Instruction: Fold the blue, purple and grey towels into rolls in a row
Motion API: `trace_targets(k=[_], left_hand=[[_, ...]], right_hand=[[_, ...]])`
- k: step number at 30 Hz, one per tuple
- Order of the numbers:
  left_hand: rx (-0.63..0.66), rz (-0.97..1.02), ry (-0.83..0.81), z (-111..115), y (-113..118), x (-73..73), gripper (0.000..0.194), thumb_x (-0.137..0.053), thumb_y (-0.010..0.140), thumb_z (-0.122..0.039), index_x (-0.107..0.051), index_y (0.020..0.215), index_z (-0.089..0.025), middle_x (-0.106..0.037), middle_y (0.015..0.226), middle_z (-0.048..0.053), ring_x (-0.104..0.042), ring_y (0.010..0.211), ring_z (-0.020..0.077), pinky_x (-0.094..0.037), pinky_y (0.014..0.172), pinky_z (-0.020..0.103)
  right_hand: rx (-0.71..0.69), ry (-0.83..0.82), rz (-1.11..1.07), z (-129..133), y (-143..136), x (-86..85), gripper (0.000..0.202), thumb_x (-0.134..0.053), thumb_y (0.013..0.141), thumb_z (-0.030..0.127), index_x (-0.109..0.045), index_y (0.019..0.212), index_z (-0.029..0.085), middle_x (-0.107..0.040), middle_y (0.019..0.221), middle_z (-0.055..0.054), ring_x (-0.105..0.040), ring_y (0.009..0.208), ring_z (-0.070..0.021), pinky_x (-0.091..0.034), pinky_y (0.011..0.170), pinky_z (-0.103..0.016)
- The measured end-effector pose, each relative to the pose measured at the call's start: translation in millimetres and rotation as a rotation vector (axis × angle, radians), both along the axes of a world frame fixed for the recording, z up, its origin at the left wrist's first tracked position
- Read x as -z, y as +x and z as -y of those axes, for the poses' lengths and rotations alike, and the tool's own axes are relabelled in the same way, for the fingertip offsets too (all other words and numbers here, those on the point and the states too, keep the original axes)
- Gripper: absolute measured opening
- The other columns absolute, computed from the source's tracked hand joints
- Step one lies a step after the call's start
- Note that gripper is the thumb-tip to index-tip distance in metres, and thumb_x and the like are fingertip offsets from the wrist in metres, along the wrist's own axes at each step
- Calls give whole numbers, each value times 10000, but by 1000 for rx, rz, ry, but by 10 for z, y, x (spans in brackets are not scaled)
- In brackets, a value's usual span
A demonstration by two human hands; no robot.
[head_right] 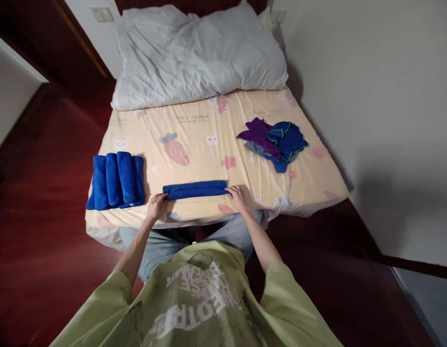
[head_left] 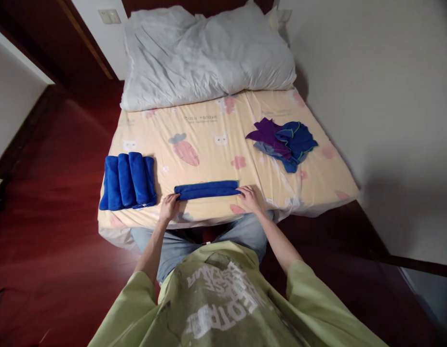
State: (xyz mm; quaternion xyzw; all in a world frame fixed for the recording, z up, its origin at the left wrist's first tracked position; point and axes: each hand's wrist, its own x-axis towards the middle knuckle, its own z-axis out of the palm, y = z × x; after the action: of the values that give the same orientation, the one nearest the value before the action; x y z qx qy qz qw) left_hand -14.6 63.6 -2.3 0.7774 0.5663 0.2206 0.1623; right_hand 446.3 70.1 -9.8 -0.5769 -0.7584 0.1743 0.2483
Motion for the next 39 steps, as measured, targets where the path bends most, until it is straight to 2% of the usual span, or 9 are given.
trace_targets(k=[7, 12, 20, 23, 27, 29, 31, 34, 39], left_hand=[[-320, 54, -239, -466, 41, -45, 432, -454, 992, -399, -642, 1296, -156, -679, 1022, 153, -679, 971, 281, -536, 938, 409], [-377, -41, -337, -702, 107, -57, 415, -451, 1001, -403, -655, 1278, -171, -716, 926, 123, -687, 992, 289, -523, 928, 387], [-402, -138, -347, -746, 151, -91, 416, -465, 994, -419, -682, 1260, -185, -728, 969, 166, -669, 1060, 341, -503, 934, 446], [-402, -125, -292, -711, 181, -78, 407, -467, 990, -414, -694, 1232, -179, -718, 963, 176, -652, 1054, 358, -495, 930, 479], [-419, -151, -128, -654, 250, -61, 335, -501, 974, -375, -703, 1180, -205, -698, 1094, 173, -591, 1122, 362, -474, 949, 496], [-381, -170, -37, -631, 267, -69, 325, -500, 972, -322, -689, 1212, -213, -657, 1224, 176, -559, 1181, 361, -456, 977, 503], [-223, -187, -7, -606, 261, -86, 353, -480, 962, -230, -672, 1258, -209, -633, 1284, 177, -546, 1222, 350, -439, 1010, 504], [2, -212, -23, -531, 232, -109, 450, -471, 903, -116, -649, 1309, -186, -657, 1274, 173, -559, 1244, 329, -440, 1041, 486], [37, -246, 19, -381, 218, -117, 592, -563, 814, -136, -579, 1406, -143, -593, 1418, 185, -532, 1342, 336, -428, 1111, 475]], right_hand=[[238, -228, -235, -490, 63, 251, 224, -626, 903, 346, -718, 1042, 197, -746, 981, -98, -681, 840, -213, -555, 818, -348], [292, -328, -253, -728, 48, 312, 232, -678, 869, 439, -681, 825, 212, -696, 764, -48, -644, 713, -198, -546, 738, -326], [302, -320, -150, -764, 17, 251, 284, -644, 901, 489, -719, 878, 216, -720, 757, -63, -685, 798, -226, -545, 776, -328], [298, -310, -128, -767, -10, 211, 294, -620, 916, 492, -722, 912, 216, -728, 765, -62, -686, 781, -217, -538, 763, -319], [403, -311, -15, -709, -106, 111, 269, -663, 893, 419, -699, 1043, 199, -748, 901, -78, -680, 854, -221, -520, 806, -330], [390, -186, 65, -641, -173, 39, 267, -656, 899, 358, -686, 1108, 194, -742, 1042, -111, -660, 998, -250, -500, 881, -366], [277, -59, 147, -558, -233, -31, 240, -591, 928, 273, -697, 1130, 198, -710, 1183, -136, -607, 1144, -274, -456, 980, -415], [68, -15, 214, -430, -278, -95, 346, -486, 927, 145, -715, 1179, 204, -683, 1280, -125, -561, 1229, -268, -389, 1072, -459], [-14, 46, 230, -285, -251, -53, 496, -513, 870, 145, -635, 1351, 156, -630, 1409, -123, -512, 1335, -278, -358, 1124, -472]])
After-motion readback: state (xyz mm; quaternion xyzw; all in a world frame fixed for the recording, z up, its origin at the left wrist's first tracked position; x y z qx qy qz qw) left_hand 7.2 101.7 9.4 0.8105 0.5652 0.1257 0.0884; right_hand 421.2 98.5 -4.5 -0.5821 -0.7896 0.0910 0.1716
